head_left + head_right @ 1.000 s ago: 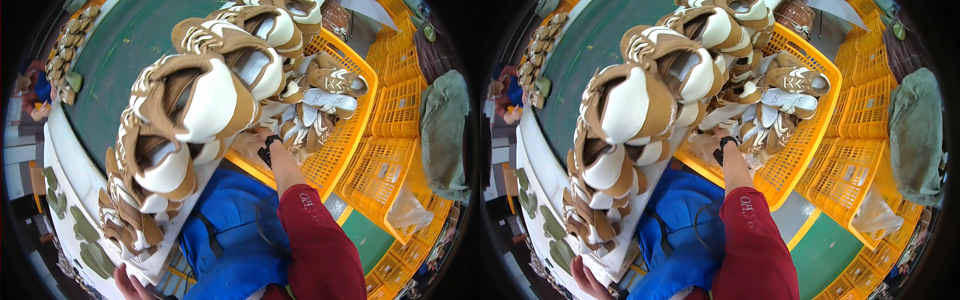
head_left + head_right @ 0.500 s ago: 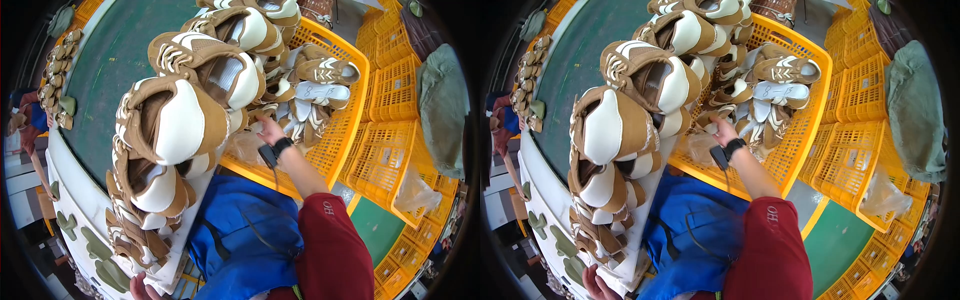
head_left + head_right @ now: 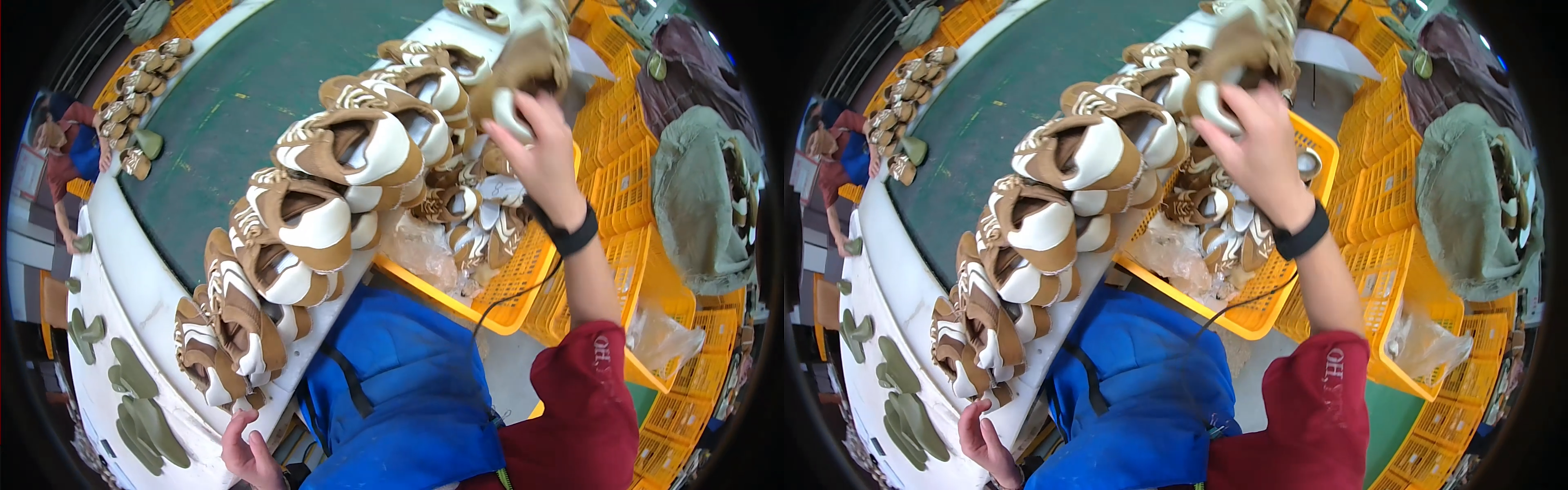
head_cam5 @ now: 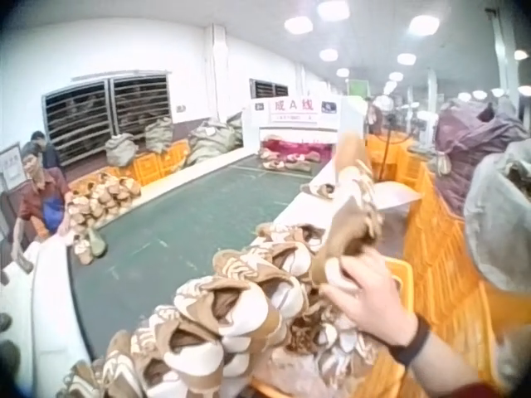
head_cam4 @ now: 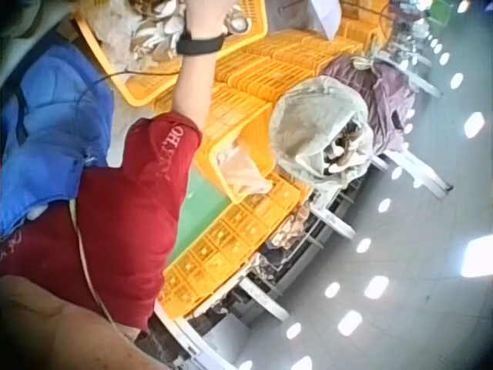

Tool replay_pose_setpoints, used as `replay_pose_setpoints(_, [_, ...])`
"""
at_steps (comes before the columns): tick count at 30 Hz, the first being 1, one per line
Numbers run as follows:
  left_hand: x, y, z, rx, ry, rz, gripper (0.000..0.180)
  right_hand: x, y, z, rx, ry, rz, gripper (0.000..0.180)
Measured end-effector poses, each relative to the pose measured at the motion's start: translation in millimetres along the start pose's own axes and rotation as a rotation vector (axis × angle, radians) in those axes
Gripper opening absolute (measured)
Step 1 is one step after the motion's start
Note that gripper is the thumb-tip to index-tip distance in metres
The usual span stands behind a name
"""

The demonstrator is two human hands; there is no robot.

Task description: The recorder is shown sorting and inspecting shoes at a conveyor belt and workbench in a shoe manufacturing facility.

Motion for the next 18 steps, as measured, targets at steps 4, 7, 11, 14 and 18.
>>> replay_pose_setpoints(4, [4,15,-8,-0.080,-0.014,0.013,0.022,46,-36,62,-0.013,0.451,-0.219,0.019])
replay_pose_setpoints(7, [1,14,-11,-0.067,-0.026,-0.022,0.022,42,-82,56,0.365,0.432,-0.309,0.015])
replay_pose_setpoints(11, [-1,10,-7,-0.035,-0.024,0.015,0.021,24,-124,18,0.852,0.309,-0.355,0.027])
replay_pose_setpoints(14, [0,5,-2,0.003,-0.025,0.040,0.021,19,-119,22,0.801,0.322,-0.240,0.031])
replay_pose_setpoints(18, [1,-5,-1,0.036,-0.045,0.039,0.022,-32,-68,38,0.394,0.140,0.336,0.033])
Point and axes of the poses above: each hand's wrist, its own z-axis towards the middle knuckle, its own y-axis out of the back of the hand, x = y × z, the point moved 10 cm from there along z, towards the middle knuckle, and after that the axes turned 14 degrees about -x, right-handed, at the moved point
